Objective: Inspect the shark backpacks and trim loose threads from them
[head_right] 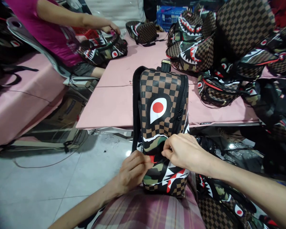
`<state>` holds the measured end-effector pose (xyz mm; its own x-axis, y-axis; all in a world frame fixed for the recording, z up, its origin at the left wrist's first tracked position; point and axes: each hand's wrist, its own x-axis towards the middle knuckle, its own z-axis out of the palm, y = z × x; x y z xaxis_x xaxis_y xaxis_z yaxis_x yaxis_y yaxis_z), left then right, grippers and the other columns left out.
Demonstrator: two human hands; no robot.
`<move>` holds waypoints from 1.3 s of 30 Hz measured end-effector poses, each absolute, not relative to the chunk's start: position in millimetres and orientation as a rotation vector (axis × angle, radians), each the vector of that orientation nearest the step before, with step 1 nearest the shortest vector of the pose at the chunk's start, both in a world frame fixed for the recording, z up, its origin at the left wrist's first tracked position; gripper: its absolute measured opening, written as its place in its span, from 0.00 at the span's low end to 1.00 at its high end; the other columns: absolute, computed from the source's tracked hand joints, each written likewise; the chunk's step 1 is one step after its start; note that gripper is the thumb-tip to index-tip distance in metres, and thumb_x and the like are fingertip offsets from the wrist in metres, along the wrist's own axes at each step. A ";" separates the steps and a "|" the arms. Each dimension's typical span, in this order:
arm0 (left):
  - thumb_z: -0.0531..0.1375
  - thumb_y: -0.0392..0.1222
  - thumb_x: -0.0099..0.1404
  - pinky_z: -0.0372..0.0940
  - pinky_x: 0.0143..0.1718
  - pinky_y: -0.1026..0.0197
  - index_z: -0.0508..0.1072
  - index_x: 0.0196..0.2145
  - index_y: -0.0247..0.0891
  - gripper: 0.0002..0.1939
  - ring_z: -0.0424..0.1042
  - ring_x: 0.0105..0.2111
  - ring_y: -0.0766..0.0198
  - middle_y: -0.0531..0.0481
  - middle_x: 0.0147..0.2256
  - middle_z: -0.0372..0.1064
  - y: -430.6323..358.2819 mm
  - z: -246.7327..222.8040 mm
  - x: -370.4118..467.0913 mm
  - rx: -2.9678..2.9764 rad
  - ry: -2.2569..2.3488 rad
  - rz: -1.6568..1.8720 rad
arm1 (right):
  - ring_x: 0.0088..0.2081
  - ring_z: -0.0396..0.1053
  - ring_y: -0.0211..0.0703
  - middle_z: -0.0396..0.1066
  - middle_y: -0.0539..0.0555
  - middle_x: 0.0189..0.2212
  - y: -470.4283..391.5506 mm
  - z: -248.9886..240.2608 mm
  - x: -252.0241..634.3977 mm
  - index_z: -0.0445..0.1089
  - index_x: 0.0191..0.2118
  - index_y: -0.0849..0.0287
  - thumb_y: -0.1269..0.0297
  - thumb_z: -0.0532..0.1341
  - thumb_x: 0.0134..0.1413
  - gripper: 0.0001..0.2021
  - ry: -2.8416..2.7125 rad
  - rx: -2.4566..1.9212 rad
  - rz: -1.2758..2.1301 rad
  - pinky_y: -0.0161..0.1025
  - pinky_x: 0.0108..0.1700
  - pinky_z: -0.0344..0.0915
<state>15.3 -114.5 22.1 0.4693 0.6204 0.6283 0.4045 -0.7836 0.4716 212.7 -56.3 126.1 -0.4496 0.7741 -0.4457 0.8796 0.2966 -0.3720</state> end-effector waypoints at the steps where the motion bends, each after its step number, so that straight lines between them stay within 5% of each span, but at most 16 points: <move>1: 0.54 0.25 0.60 0.60 0.29 0.62 0.69 0.31 0.34 0.08 0.62 0.29 0.65 0.48 0.27 0.67 -114.6 22.2 15.6 2.461 0.877 1.222 | 0.30 0.69 0.40 0.73 0.49 0.25 -56.5 126.6 213.0 0.74 0.31 0.51 0.61 0.55 0.53 0.10 2.371 1.538 -0.857 0.33 0.30 0.54; 23: 0.54 0.26 0.61 0.61 0.28 0.62 0.68 0.30 0.35 0.07 0.64 0.29 0.65 0.49 0.26 0.67 -112.8 22.4 15.9 2.472 0.883 1.237 | 0.29 0.69 0.42 0.73 0.51 0.23 -57.8 123.8 206.5 0.75 0.29 0.55 0.62 0.56 0.51 0.09 2.367 1.548 -0.834 0.35 0.29 0.55; 27: 0.54 0.25 0.60 0.61 0.29 0.63 0.68 0.32 0.35 0.08 0.63 0.29 0.66 0.49 0.29 0.68 -111.3 25.9 16.1 2.462 0.929 1.247 | 0.28 0.68 0.39 0.72 0.51 0.25 -56.2 121.4 217.2 0.73 0.32 0.58 0.62 0.56 0.52 0.10 2.487 1.664 -1.262 0.35 0.31 0.59; 31: 0.59 0.35 0.59 0.59 0.29 0.61 0.67 0.30 0.37 0.03 0.62 0.28 0.64 0.51 0.27 0.67 -89.6 40.7 15.4 2.476 1.206 1.170 | 0.32 0.66 0.39 0.70 0.52 0.32 -51.5 113.1 241.4 0.68 0.42 0.59 0.56 0.60 0.49 0.16 2.597 2.206 -1.927 0.35 0.33 0.62; 34: 0.60 0.41 0.59 0.61 0.31 0.59 0.67 0.30 0.37 0.05 0.64 0.29 0.62 0.50 0.27 0.66 -55.0 49.5 -7.9 2.373 1.508 1.217 | 0.23 0.58 0.32 0.60 0.46 0.23 -48.5 89.6 263.5 0.67 0.41 0.58 0.57 0.63 0.46 0.16 2.556 2.688 -2.092 0.32 0.26 0.57; 37: 0.60 0.45 0.57 0.63 0.43 0.53 0.69 0.42 0.38 0.15 0.67 0.41 0.56 0.45 0.39 0.68 -19.4 39.9 -60.7 2.001 1.860 1.237 | 0.16 0.44 0.29 0.45 0.41 0.16 -41.2 42.7 287.0 0.68 0.36 0.61 0.53 0.62 0.47 0.16 2.275 2.980 -2.243 0.30 0.19 0.46; 39: 0.60 0.45 0.54 0.64 0.45 0.52 0.68 0.44 0.39 0.19 0.67 0.44 0.54 0.45 0.42 0.69 -8.0 20.7 -99.5 1.546 1.957 1.169 | 0.15 0.45 0.29 0.44 0.40 0.15 -31.0 3.0 296.1 0.68 0.36 0.63 0.49 0.59 0.49 0.19 2.066 2.992 -2.293 0.30 0.18 0.46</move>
<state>-99.5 -8.0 20.7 -0.3190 0.9285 0.1902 0.6077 0.0463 0.7928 296.1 -31.0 3.0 0.2770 0.9575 -0.0807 -0.0193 -0.0784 -0.9967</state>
